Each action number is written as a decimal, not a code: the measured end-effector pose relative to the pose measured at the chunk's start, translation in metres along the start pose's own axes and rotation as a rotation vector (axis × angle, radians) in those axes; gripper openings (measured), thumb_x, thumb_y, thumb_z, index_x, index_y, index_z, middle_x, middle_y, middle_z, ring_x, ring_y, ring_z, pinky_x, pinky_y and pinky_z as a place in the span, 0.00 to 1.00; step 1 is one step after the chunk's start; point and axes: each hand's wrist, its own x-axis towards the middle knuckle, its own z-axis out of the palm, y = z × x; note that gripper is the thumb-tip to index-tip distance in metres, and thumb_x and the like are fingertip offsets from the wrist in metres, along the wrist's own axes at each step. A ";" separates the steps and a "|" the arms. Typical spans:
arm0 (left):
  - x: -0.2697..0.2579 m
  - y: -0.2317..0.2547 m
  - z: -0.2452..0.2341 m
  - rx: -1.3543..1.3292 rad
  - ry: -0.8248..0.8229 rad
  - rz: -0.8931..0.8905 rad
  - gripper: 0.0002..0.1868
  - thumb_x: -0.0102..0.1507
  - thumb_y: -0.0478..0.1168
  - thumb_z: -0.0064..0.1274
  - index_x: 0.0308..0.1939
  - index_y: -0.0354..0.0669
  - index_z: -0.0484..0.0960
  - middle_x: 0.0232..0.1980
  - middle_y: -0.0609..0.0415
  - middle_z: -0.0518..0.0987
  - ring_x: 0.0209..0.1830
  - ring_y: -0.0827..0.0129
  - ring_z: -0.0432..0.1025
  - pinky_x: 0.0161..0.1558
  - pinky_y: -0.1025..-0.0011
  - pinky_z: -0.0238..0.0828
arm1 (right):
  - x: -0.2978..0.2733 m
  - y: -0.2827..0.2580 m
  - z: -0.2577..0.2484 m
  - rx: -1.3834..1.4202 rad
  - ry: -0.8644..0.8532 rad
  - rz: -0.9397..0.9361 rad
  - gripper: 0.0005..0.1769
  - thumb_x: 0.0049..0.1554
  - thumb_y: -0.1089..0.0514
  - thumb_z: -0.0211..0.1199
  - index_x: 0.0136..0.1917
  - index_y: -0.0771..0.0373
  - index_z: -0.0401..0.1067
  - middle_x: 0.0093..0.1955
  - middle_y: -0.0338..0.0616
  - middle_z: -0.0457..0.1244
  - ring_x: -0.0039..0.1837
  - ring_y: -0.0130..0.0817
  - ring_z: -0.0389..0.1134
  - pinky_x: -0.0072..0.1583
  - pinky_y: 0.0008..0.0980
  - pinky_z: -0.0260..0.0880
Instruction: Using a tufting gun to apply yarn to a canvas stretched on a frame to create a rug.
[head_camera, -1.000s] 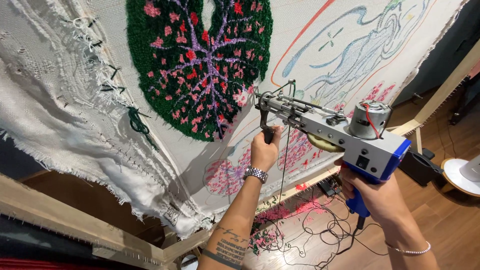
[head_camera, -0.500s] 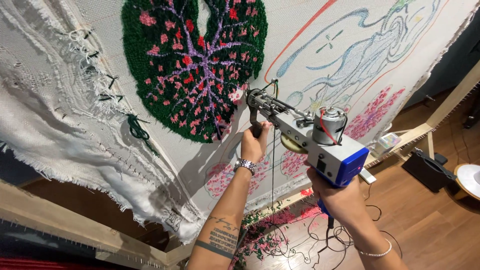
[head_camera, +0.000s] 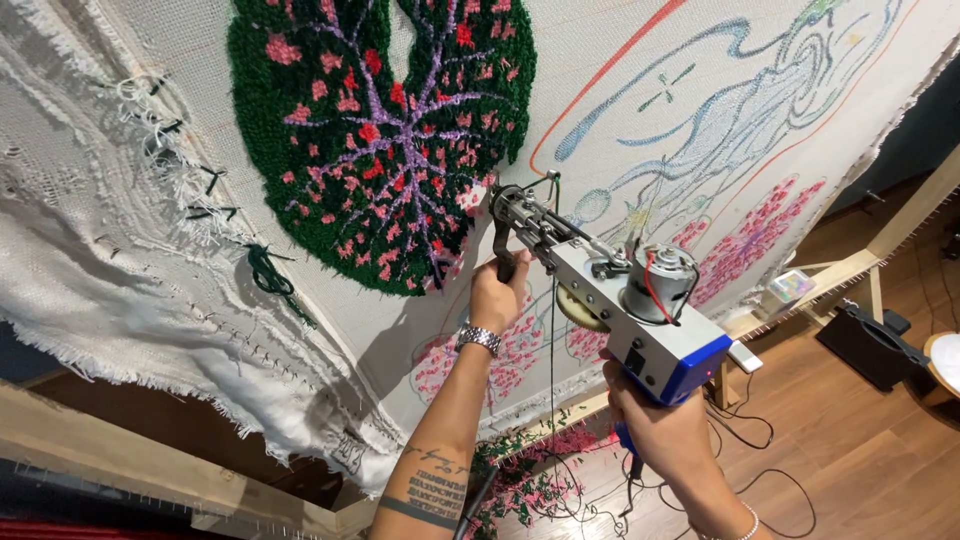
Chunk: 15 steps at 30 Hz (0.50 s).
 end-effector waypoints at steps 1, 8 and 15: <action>0.000 0.002 -0.002 0.054 0.013 0.034 0.21 0.66 0.54 0.56 0.43 0.37 0.86 0.26 0.53 0.80 0.24 0.69 0.73 0.31 0.68 0.70 | 0.000 0.003 0.001 0.047 -0.010 -0.013 0.09 0.56 0.63 0.66 0.50 0.69 0.75 0.32 0.42 0.64 0.32 0.27 0.62 0.34 0.29 0.62; 0.007 0.005 -0.013 0.239 0.006 0.127 0.20 0.66 0.56 0.54 0.42 0.43 0.88 0.32 0.45 0.83 0.30 0.59 0.77 0.35 0.64 0.72 | -0.002 -0.013 0.010 0.208 -0.017 0.070 0.10 0.57 0.65 0.63 0.52 0.71 0.74 0.34 0.41 0.63 0.32 0.27 0.61 0.34 0.30 0.63; 0.011 0.002 -0.007 0.183 0.016 0.119 0.21 0.66 0.56 0.54 0.43 0.40 0.86 0.34 0.44 0.85 0.33 0.59 0.79 0.38 0.64 0.74 | 0.001 -0.016 0.009 0.102 -0.039 -0.028 0.16 0.53 0.66 0.61 0.56 0.66 0.74 0.37 0.37 0.66 0.34 0.22 0.63 0.35 0.26 0.64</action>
